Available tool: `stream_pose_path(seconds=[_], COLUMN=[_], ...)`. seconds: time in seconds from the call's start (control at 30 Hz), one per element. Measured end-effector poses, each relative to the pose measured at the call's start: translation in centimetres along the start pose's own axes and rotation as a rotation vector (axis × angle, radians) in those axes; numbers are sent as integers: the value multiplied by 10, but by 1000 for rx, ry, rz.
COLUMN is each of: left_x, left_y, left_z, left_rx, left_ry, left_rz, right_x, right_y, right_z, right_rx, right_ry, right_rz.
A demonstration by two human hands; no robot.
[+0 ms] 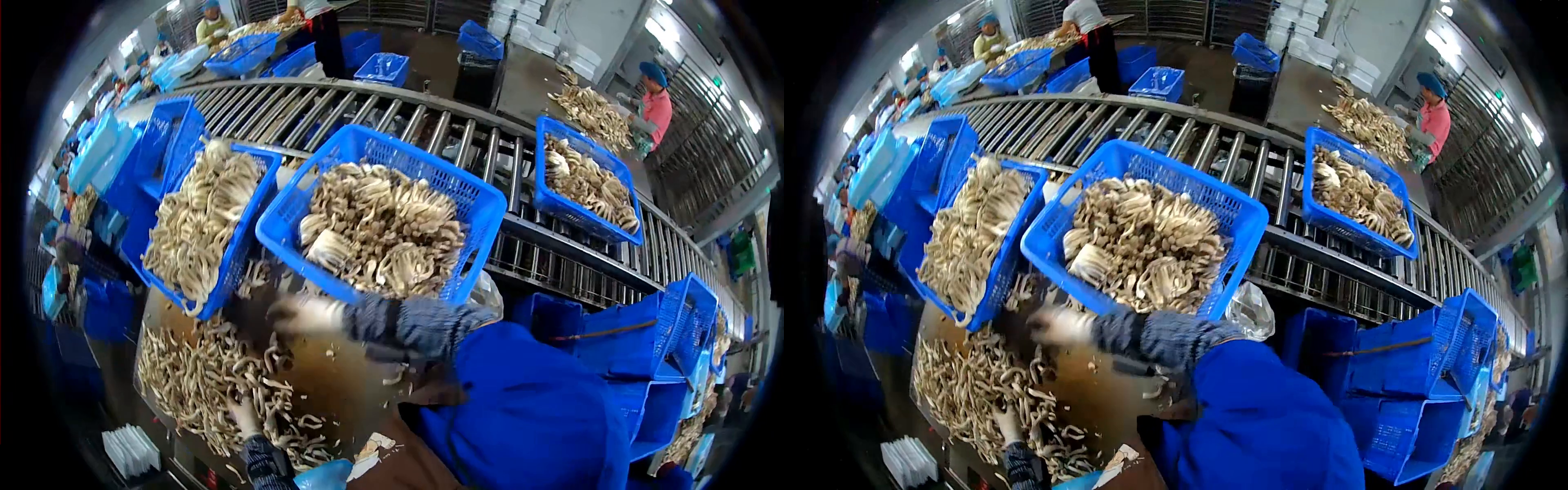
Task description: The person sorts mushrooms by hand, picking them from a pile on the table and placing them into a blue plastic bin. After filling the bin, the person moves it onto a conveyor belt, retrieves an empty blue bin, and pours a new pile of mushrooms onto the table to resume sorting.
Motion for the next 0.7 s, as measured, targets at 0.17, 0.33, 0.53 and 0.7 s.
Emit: stream_pose_path(seconds=[0.17,0.33,0.53,0.7], left_x=[109,249,312,310], left_y=[81,147,212,191], left_z=[-83,-126,-256,-197], left_rx=[140,29,138,12], left_ry=[215,371,419,417], left_rz=[214,636,437,271], right_x=[-312,-423,-429,-435], right_y=[80,147,146,175], right_z=[-135,-204,-320,-275], right_rx=[453,499,781,717], right_ry=[-26,1136,544,462], right_rz=[-737,-1022,-430,-373])
Point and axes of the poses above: each hand's wrist, its own y-axis away from the middle knuckle, its own x-axis out of the palm, z = x × y, the point moved 9 cm from there along -y, towards the middle knuckle, and after that the axes turned 3 degrees about x, right-handed, at the moved point
